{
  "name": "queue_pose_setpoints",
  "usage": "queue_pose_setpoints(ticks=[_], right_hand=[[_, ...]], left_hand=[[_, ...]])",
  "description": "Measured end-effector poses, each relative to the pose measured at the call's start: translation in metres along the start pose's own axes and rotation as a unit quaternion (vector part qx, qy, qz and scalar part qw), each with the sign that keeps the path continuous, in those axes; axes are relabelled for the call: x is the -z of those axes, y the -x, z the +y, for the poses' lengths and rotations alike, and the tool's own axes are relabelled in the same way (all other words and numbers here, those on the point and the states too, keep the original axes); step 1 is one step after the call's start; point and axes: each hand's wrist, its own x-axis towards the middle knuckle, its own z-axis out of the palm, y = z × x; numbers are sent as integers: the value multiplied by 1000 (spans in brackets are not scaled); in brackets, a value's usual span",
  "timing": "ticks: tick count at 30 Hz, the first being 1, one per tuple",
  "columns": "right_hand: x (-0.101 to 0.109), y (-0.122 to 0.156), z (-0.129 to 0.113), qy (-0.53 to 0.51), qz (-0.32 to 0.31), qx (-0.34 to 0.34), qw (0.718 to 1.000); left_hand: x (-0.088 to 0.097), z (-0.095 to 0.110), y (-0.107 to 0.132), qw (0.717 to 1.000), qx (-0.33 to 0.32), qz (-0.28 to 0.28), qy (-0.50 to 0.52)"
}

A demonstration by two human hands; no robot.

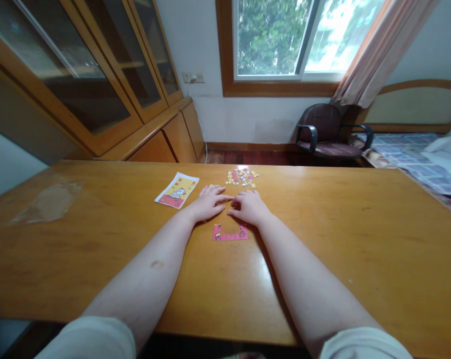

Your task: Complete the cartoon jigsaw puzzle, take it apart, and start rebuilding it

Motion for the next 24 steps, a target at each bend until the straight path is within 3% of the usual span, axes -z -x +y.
queue_pose_setpoints(ticks=[5, 12, 18, 24], right_hand=[[-2, 0, 5, -45, -9, 46, 998], [1, 1, 11, -27, 28, -26, 999], [-3, -1, 11, -28, 0, -6, 1000], [-3, 0, 4, -3, 11, 1, 1000]], left_hand=[[0, -2, 0, 1000, 6, -11, -4], [0, -3, 0, 1000, 7, -9, -4], [1, -1, 0, 1000, 9, -9, -11], [1, -1, 0, 1000, 8, -6, -12]])
